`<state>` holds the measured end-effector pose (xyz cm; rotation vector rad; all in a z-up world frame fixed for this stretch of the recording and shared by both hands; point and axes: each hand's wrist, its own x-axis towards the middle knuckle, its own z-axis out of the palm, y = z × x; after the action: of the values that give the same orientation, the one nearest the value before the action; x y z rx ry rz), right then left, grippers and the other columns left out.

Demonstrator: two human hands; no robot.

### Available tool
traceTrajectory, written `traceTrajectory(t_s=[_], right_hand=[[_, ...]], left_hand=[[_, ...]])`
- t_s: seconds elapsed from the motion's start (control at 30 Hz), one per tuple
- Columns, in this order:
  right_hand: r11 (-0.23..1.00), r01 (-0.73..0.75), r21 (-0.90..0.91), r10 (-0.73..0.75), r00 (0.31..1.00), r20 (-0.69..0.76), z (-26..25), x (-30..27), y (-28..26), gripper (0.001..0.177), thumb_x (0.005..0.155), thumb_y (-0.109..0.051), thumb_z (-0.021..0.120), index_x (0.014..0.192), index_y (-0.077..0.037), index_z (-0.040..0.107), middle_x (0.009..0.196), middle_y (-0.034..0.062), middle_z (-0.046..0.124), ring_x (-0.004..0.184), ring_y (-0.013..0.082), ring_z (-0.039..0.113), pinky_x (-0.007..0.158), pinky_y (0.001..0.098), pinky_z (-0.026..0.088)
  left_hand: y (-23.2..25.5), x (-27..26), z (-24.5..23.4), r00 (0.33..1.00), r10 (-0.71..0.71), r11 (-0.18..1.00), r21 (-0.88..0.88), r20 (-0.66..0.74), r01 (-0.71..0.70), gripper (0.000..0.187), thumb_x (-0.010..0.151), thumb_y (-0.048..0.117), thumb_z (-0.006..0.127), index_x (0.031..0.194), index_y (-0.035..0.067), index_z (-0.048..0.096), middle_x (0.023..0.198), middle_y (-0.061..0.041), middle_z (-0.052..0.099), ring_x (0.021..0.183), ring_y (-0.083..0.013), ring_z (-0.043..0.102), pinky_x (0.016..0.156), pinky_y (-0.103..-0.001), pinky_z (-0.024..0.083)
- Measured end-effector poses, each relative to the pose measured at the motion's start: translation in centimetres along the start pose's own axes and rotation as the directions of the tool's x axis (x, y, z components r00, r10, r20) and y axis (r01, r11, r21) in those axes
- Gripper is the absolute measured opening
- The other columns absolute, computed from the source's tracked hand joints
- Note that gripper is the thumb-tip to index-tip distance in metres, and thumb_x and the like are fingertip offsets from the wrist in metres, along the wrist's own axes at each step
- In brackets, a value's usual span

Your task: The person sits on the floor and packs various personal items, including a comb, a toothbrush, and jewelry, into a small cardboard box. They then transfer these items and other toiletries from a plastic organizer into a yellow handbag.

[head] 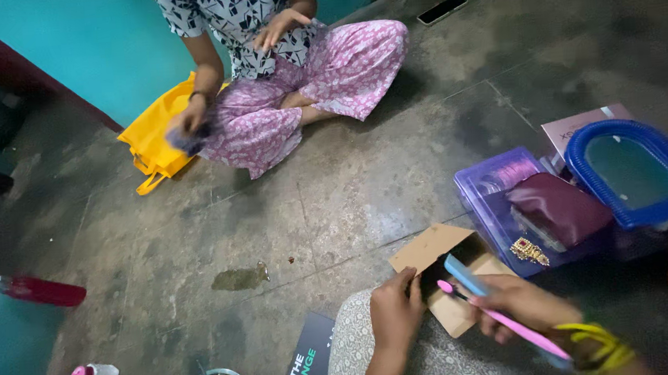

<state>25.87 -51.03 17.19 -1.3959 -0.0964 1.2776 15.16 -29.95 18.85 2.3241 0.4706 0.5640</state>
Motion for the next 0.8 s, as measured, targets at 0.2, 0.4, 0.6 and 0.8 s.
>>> traceTrajectory(t_s=[0.2,0.4,0.6,0.8], right_hand=[[0.897,0.009,0.443,0.001,1.000,-0.023,3.3,2.4,-2.0,0.031,0.094,-0.007,0.058,0.122,0.006,0.056,0.114,0.0258,0.074,0.099,0.0324,0.078,0.084,0.0390,0.066],[0.912,0.000,0.410,-0.035,0.996,0.078,1.5,7.3,-0.5,0.022,0.090,0.003,0.060,0.109,0.014,0.063,0.109,0.0265,0.070,0.099,0.0321,0.076,0.089,0.0371,0.063],[0.907,-0.195,0.374,0.161,0.980,0.120,2.0,10.9,-2.3,0.024,0.090,-0.003,0.061,0.108,0.013,0.065,0.103,0.0235,0.067,0.087,0.0276,0.073,0.079,0.0372,0.066],[0.906,0.124,0.404,-0.079,0.989,-0.126,0.4,9.4,-1.7,0.031,0.088,-0.008,0.065,0.116,0.005,0.064,0.119,0.0187,0.068,0.100,0.0248,0.073,0.089,0.0491,0.063]], left_hand=[[-0.1,-0.4,0.0,0.999,0.037,0.998,-0.053,-0.029,-0.039,0.018,0.089,0.015,0.073,0.101,0.002,0.078,0.095,-0.021,0.076,0.084,-0.0367,0.075,0.075,-0.042,0.060],[0.7,-0.3,-0.7,0.999,0.028,0.998,-0.058,0.020,-0.027,0.019,0.087,0.010,0.072,0.103,0.002,0.078,0.091,-0.022,0.075,0.081,-0.0370,0.075,0.073,-0.043,0.059],[1.3,-0.1,-1.1,0.999,-0.017,0.994,-0.111,0.027,0.020,0.020,0.087,0.010,0.071,0.104,0.002,0.078,0.094,-0.021,0.075,0.082,-0.0352,0.076,0.074,-0.041,0.060],[0.5,0.2,-0.6,1.000,-0.016,0.993,-0.115,-0.009,0.015,0.018,0.088,0.012,0.073,0.102,0.001,0.079,0.098,-0.020,0.077,0.087,-0.0346,0.077,0.078,-0.040,0.060]])
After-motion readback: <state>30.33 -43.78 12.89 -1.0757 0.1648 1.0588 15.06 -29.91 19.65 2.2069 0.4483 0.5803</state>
